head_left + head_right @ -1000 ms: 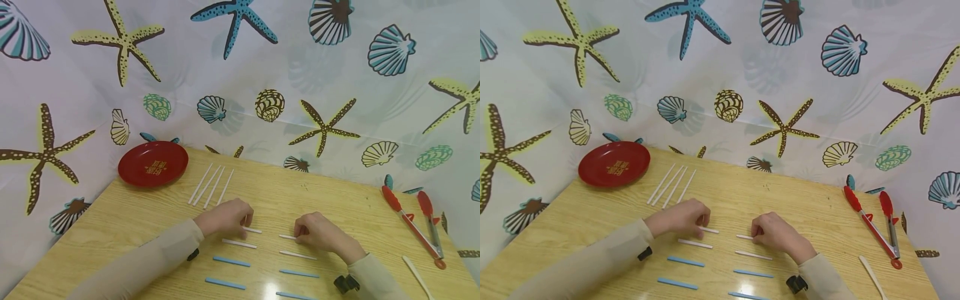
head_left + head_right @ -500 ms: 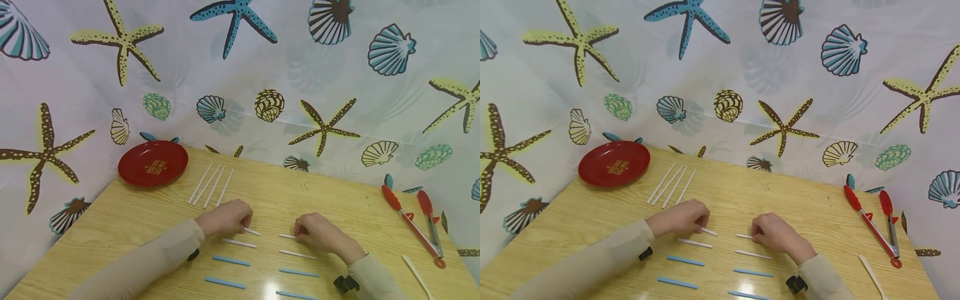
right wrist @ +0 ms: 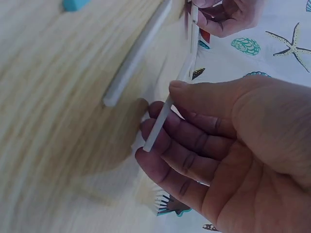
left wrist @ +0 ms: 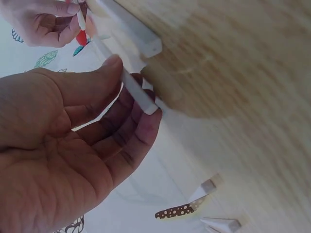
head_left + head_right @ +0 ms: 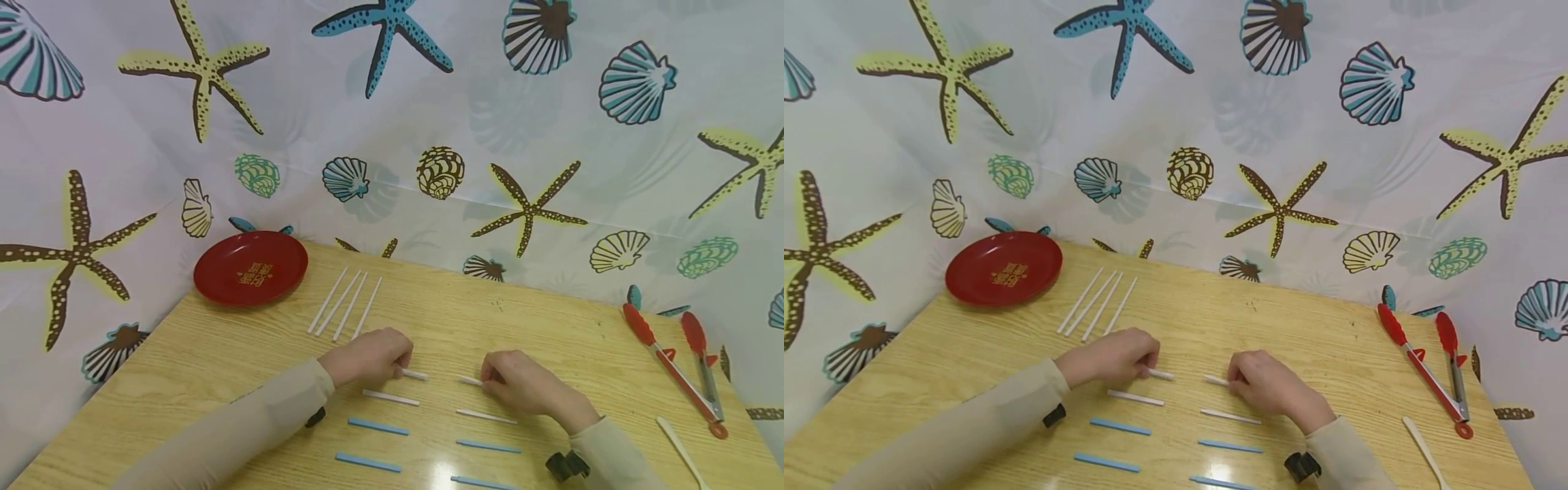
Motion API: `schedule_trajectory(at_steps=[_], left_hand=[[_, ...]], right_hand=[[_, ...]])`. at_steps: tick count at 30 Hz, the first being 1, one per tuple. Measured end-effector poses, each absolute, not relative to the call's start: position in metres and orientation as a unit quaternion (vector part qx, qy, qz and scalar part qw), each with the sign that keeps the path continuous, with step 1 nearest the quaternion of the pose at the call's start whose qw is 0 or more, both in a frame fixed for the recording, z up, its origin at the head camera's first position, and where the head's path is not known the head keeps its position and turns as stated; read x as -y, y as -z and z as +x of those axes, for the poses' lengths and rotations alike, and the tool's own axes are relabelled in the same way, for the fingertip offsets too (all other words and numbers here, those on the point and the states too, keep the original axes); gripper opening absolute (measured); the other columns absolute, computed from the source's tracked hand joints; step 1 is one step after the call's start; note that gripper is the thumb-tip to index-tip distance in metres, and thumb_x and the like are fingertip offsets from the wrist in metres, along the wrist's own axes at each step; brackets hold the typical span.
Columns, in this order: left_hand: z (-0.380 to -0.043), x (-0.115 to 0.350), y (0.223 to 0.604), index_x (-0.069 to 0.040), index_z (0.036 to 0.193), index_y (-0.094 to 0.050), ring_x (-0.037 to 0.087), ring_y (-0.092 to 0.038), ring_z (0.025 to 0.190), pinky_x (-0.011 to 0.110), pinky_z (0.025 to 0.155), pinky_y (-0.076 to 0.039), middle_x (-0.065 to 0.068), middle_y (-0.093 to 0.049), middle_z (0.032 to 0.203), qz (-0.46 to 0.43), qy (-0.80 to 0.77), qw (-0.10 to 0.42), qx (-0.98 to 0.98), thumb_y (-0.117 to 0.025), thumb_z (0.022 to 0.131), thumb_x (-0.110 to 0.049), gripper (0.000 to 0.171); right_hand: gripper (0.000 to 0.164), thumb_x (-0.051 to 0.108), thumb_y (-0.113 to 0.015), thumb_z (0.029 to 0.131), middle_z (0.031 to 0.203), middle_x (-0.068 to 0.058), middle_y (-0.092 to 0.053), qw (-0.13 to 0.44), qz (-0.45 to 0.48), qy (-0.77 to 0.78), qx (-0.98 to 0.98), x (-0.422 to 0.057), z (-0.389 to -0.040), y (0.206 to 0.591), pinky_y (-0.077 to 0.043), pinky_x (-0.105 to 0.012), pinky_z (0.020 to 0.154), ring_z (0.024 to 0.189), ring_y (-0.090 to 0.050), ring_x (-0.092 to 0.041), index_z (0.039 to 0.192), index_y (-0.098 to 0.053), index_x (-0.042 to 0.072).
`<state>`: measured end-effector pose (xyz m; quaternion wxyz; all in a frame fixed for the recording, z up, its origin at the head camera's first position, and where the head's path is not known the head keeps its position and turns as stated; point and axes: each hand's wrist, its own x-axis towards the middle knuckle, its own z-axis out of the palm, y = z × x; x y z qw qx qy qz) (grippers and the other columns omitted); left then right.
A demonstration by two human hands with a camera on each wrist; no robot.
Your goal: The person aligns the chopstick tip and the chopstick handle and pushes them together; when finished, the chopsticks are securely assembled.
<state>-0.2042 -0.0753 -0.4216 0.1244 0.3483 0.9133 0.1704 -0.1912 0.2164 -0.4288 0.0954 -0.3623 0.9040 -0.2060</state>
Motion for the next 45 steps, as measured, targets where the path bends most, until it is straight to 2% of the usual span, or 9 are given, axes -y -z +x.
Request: schedule_trajectory(at_steps=[7,12,16,20,24,27,30,33,45], left_hand=[[-0.209,0.076,0.416,-0.009,0.089,-0.057,0.010,-0.046,0.062,0.025,0.057,-0.042,-0.002,-0.054,0.073,0.343,-0.197,0.108,-0.912,-0.062,0.095,0.001,0.013],[-0.213,0.075,0.415,-0.005,0.095,-0.064,0.012,-0.058,0.073,0.025,0.065,-0.050,0.002,-0.063,0.086,0.354,-0.241,0.068,-0.901,-0.058,0.096,0.002,0.009],[-0.216,0.074,0.413,-0.002,0.099,-0.069,0.016,-0.066,0.086,0.024,0.071,-0.054,0.007,-0.068,0.095,0.349,-0.306,0.037,-0.885,-0.060,0.098,-0.001,0.009],[-0.218,0.073,0.410,-0.007,0.100,-0.073,0.012,-0.068,0.083,0.024,0.069,-0.055,0.002,-0.070,0.095,0.314,-0.381,0.019,-0.870,-0.067,0.095,-0.008,0.007],[-0.221,0.072,0.407,-0.009,0.099,-0.075,0.014,-0.070,0.077,0.034,0.069,-0.059,-0.002,-0.072,0.090,0.276,-0.473,0.032,-0.836,-0.072,0.092,-0.012,0.008],[-0.222,0.072,0.404,-0.007,0.101,-0.076,0.023,-0.072,0.080,0.042,0.074,-0.059,0.000,-0.073,0.087,0.253,-0.539,0.065,-0.801,-0.073,0.091,-0.013,0.012],[-0.222,0.073,0.400,-0.006,0.104,-0.076,0.031,-0.072,0.086,0.040,0.079,-0.058,0.004,-0.074,0.087,0.227,-0.596,0.100,-0.764,-0.074,0.090,-0.013,0.016],[-0.224,0.073,0.397,-0.003,0.109,-0.075,0.036,-0.070,0.091,0.040,0.082,-0.057,0.010,-0.074,0.092,0.213,-0.648,0.121,-0.721,-0.072,0.091,-0.008,0.019],[-0.226,0.072,0.394,0.008,0.114,-0.070,0.043,-0.067,0.097,0.038,0.084,-0.056,0.016,-0.073,0.098,0.212,-0.691,0.129,-0.679,-0.068,0.092,-0.001,0.024]], right_hand=[[0.005,0.005,-0.063,0.096,0.080,0.008,-0.058,0.083,-0.344,0.222,-0.908,-0.222,-0.192,0.421,-0.049,-0.027,0.062,0.069,-0.054,-0.004,0.096,-0.060,0.009],[0.004,0.006,-0.062,0.097,0.090,0.005,-0.064,0.063,-0.329,0.238,-0.912,-0.225,-0.195,0.415,-0.054,-0.030,0.071,0.083,-0.063,-0.010,0.099,-0.063,0.009],[0.004,0.007,-0.062,0.098,0.094,-0.001,-0.067,0.046,-0.321,0.278,-0.904,-0.228,-0.197,0.407,-0.056,-0.029,0.070,0.087,-0.066,-0.012,0.100,-0.064,0.009],[0.005,0.007,-0.061,0.099,0.093,-0.003,-0.068,0.046,-0.304,0.343,-0.888,-0.230,-0.199,0.399,-0.057,-0.030,0.068,0.082,-0.067,-0.017,0.103,-0.064,0.006],[0.011,0.004,-0.059,0.100,0.098,-0.008,-0.071,0.056,-0.288,0.418,-0.860,-0.230,-0.201,0.392,-0.058,-0.034,0.076,0.089,-0.071,-0.027,0.109,-0.063,0.000],[0.016,0.006,-0.060,0.099,0.103,-0.009,-0.072,0.051,-0.285,0.450,-0.845,-0.231,-0.202,0.388,-0.057,-0.033,0.080,0.094,-0.071,-0.024,0.113,-0.066,0.000],[0.020,0.007,-0.062,0.098,0.105,-0.008,-0.073,0.044,-0.290,0.478,-0.828,-0.232,-0.204,0.384,-0.057,-0.032,0.081,0.096,-0.070,-0.020,0.117,-0.068,0.001],[0.023,0.005,-0.062,0.098,0.108,-0.010,-0.072,0.049,-0.295,0.513,-0.805,-0.233,-0.204,0.379,-0.056,-0.033,0.082,0.100,-0.069,-0.024,0.120,-0.068,0.000],[0.024,0.002,-0.060,0.098,0.112,-0.016,-0.070,0.087,-0.292,0.564,-0.768,-0.228,-0.203,0.372,-0.054,-0.041,0.087,0.105,-0.067,-0.028,0.121,-0.067,-0.003]])
